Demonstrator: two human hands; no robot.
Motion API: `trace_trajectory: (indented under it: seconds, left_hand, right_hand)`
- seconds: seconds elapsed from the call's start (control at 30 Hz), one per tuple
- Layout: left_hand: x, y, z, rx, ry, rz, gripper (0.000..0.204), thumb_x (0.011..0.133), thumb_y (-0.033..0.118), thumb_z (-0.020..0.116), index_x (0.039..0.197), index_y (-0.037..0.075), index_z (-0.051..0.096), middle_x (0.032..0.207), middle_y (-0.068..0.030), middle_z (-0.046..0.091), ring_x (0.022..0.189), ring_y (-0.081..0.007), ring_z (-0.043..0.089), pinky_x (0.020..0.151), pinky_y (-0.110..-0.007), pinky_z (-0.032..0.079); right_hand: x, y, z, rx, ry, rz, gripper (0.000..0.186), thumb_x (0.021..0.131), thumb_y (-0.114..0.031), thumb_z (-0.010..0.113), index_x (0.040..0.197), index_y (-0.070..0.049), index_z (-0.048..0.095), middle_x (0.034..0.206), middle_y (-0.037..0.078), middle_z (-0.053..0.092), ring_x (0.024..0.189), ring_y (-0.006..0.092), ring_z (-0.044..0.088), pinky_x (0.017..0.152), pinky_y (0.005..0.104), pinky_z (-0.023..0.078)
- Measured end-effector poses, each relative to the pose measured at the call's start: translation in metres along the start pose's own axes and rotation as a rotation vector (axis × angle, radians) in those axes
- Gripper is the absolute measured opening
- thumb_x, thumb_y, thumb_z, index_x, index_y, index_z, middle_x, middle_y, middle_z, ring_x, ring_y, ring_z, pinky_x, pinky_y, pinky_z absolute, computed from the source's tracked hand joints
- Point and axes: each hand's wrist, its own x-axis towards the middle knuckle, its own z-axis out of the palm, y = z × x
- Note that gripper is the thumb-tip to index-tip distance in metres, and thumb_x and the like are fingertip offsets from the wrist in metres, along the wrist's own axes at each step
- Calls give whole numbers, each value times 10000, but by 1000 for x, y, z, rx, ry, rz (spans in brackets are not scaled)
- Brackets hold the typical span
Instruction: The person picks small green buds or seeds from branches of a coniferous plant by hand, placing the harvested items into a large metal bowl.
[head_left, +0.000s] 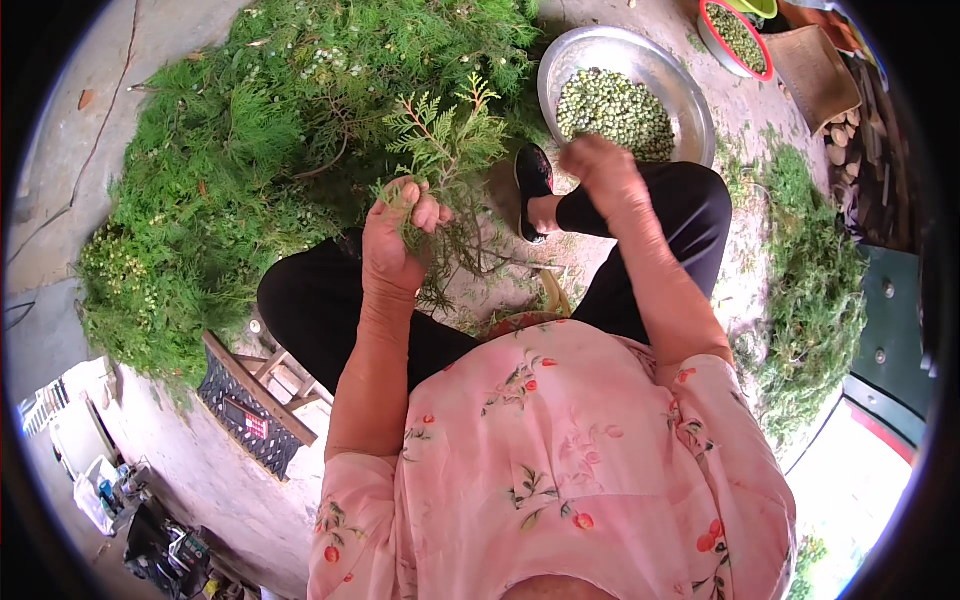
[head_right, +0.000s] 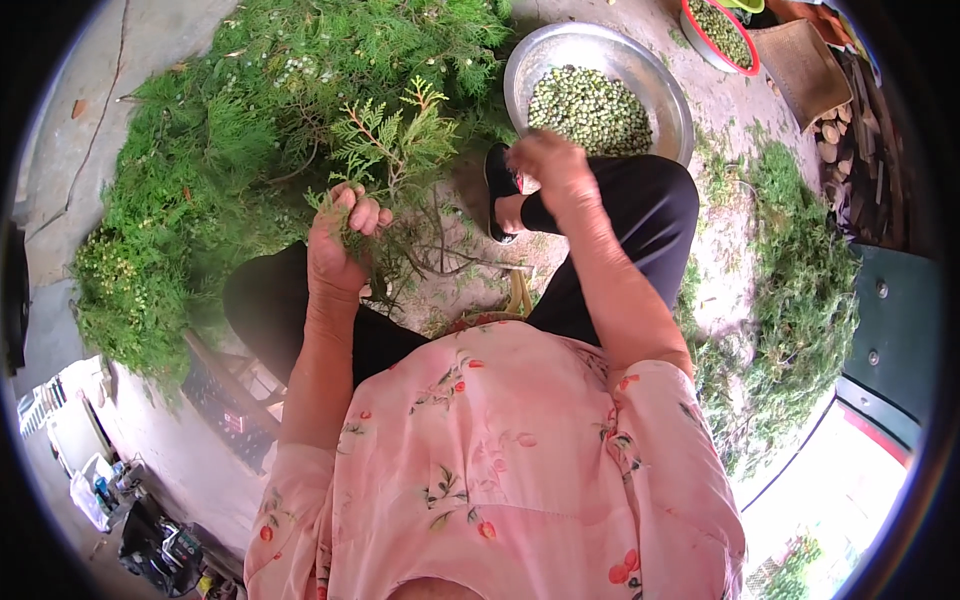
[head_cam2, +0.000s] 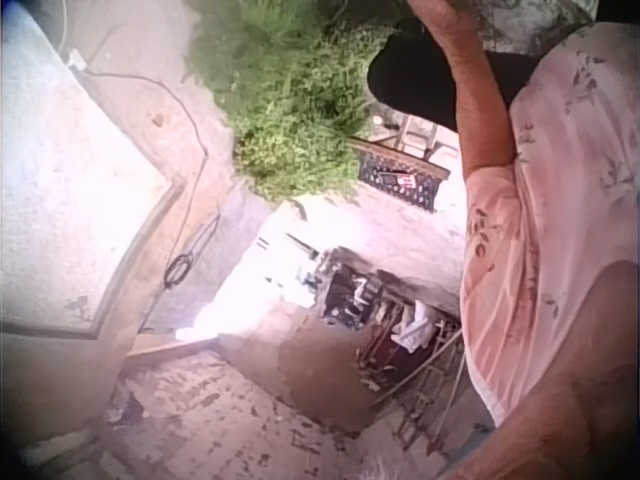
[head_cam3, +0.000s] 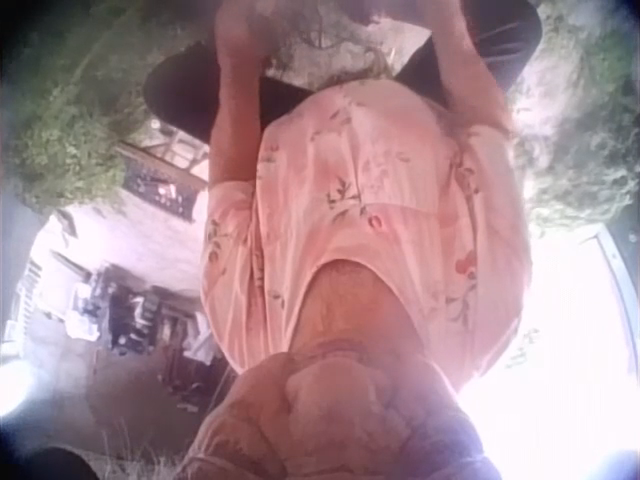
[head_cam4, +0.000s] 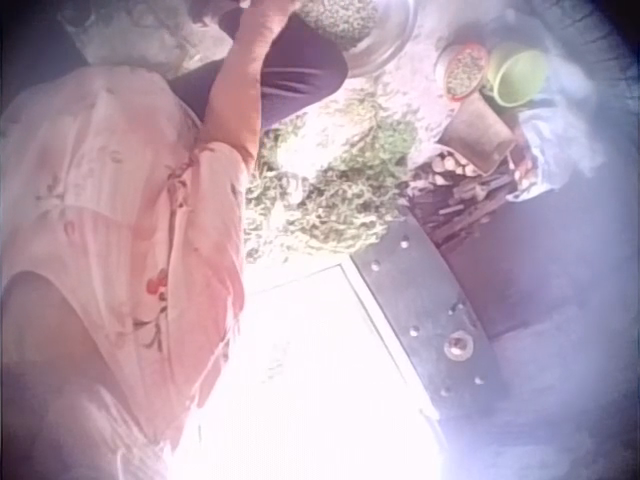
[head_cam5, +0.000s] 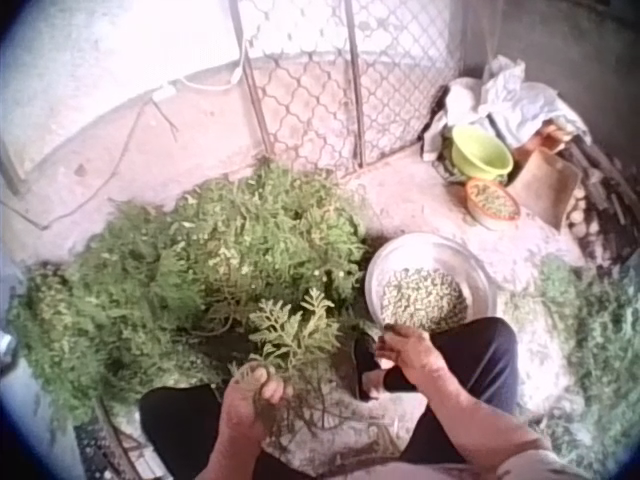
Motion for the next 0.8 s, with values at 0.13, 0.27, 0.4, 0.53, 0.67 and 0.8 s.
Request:
trace_trajectory:
  seconds: [0.13, 0.27, 0.4, 0.53, 0.67, 0.8]
  left_hand:
    - [6, 5, 4, -96, -50, 22, 103, 852, 158, 511, 837, 55, 509, 577, 20, 398, 565, -124, 381, 707, -319, 372]
    - [9, 10, 1, -205, -100, 57, 116, 842, 166, 519, 834, 50, 518, 559, 27, 394, 546, -120, 363, 686, -308, 356]
    - [0, 15, -1, -257, -183, 70, 99, 836, 147, 513, 813, 51, 518, 536, 37, 384, 524, -101, 351, 653, -280, 326]
    - [-3, 19, 1, -287, -250, 74, 91, 845, 122, 498, 778, 61, 493, 530, 35, 374, 509, -87, 351, 634, -263, 318]
    - [-5, 18, 2, -298, -285, 74, 91, 830, 116, 518, 769, 55, 488, 522, 35, 370, 498, -90, 341, 618, -258, 320]
    - [-8, 22, 1, -313, -280, 81, 111, 791, 128, 555, 772, 21, 533, 500, 34, 406, 513, -101, 374, 617, -275, 330]
  right_hand:
    - [-12, 55, 24, -1011, -426, -87, 387, 667, -137, 633, 1028, -16, 560, 783, 137, 632, 725, 259, 615, 669, 347, 485]
    - [-13, 125, 19, -1222, -544, -371, 375, 679, -169, 644, 1021, -32, 572, 820, 128, 634, 727, 252, 616, 657, 337, 483]
    - [-25, 90, 63, -188, -283, 275, 244, 788, -130, 587, 989, 9, 594, 809, 76, 627, 680, 135, 586, 606, 274, 476]
    - [-32, 55, 91, -22, -339, 213, 368, 777, -220, 631, 1040, 29, 566, 896, 86, 625, 788, 148, 583, 701, 286, 456]
    - [-42, 51, 118, -105, -321, 302, 597, 703, -319, 680, 1148, 32, 493, 1055, 132, 560, 959, 196, 514, 792, 331, 401]
    - [-35, 50, 132, 95, -400, 356, 413, 720, -160, 626, 1058, 39, 498, 881, 96, 572, 849, 190, 531, 782, 322, 417]
